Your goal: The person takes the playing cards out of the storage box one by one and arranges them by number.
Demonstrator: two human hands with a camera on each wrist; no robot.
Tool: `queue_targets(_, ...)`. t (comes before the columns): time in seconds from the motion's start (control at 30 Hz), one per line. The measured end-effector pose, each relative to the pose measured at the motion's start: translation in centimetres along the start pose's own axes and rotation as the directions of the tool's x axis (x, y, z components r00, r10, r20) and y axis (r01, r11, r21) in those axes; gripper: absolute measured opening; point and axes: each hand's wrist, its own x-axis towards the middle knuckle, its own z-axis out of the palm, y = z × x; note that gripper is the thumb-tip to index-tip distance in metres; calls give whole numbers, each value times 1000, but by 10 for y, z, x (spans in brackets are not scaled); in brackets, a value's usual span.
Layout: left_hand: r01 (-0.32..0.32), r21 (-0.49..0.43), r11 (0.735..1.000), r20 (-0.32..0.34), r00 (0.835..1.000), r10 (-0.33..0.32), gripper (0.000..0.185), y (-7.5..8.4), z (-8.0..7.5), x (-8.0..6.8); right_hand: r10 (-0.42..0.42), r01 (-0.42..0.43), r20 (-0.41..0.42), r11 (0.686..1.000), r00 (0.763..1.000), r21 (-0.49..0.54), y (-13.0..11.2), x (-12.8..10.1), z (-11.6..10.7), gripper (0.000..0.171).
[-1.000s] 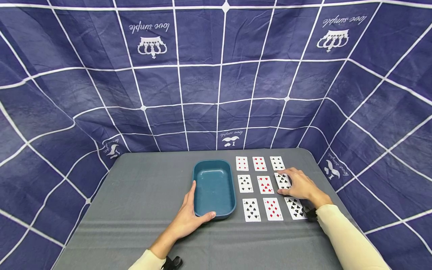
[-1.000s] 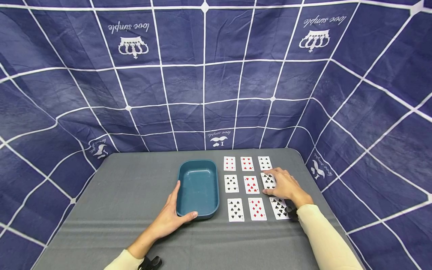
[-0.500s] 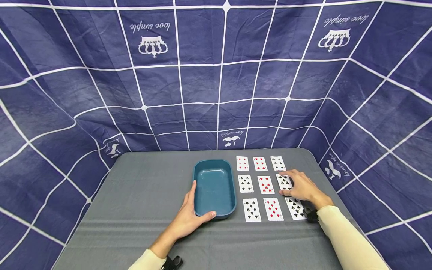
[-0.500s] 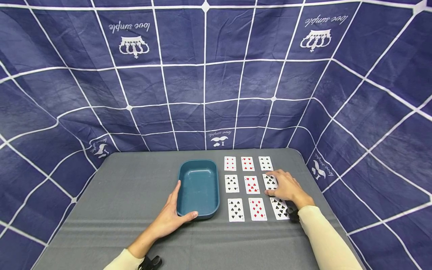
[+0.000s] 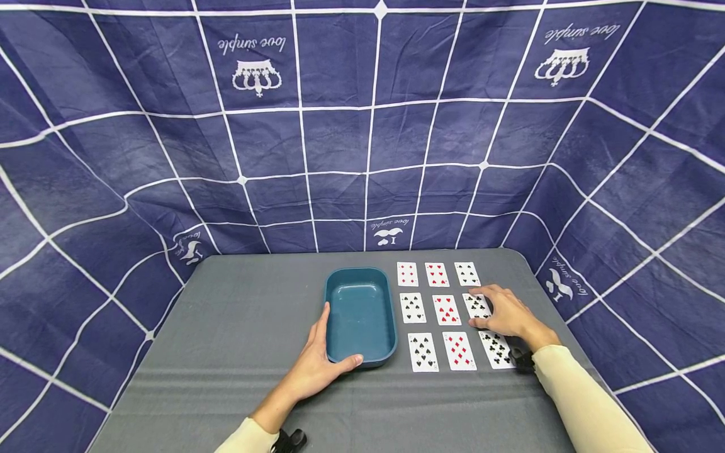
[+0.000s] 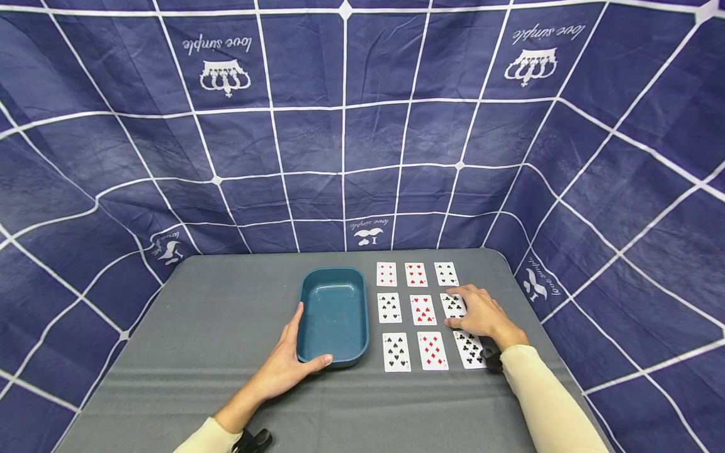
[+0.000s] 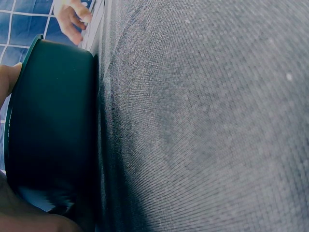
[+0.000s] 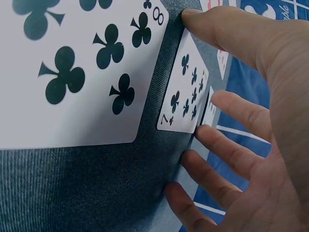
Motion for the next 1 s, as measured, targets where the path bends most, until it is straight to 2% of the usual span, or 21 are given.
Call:
queue_targets(0.37, -13, 10, 1000, 3, 1000, 13, 141, 1, 1, 1, -3, 3, -14, 1000, 1000, 16, 1, -1, 1, 81)
queue_targets(0.57, -27, 14, 1000, 6, 1000, 27, 142, 1, 2, 0, 0, 2, -67, 1000, 998, 31, -2, -4, 4, 78)
queue_targets(0.8, -28, 23, 999, 3, 1000, 28, 141, -1, 0, 0, 1, 3, -131, 1000, 991, 30, -16, -11, 5, 74)
queue_targets(1.0, -7, 15, 1000, 24, 1000, 7, 128, -2, -8, 0, -21, 26, -186, 999, 982, 24, -33, -18, 3, 75)
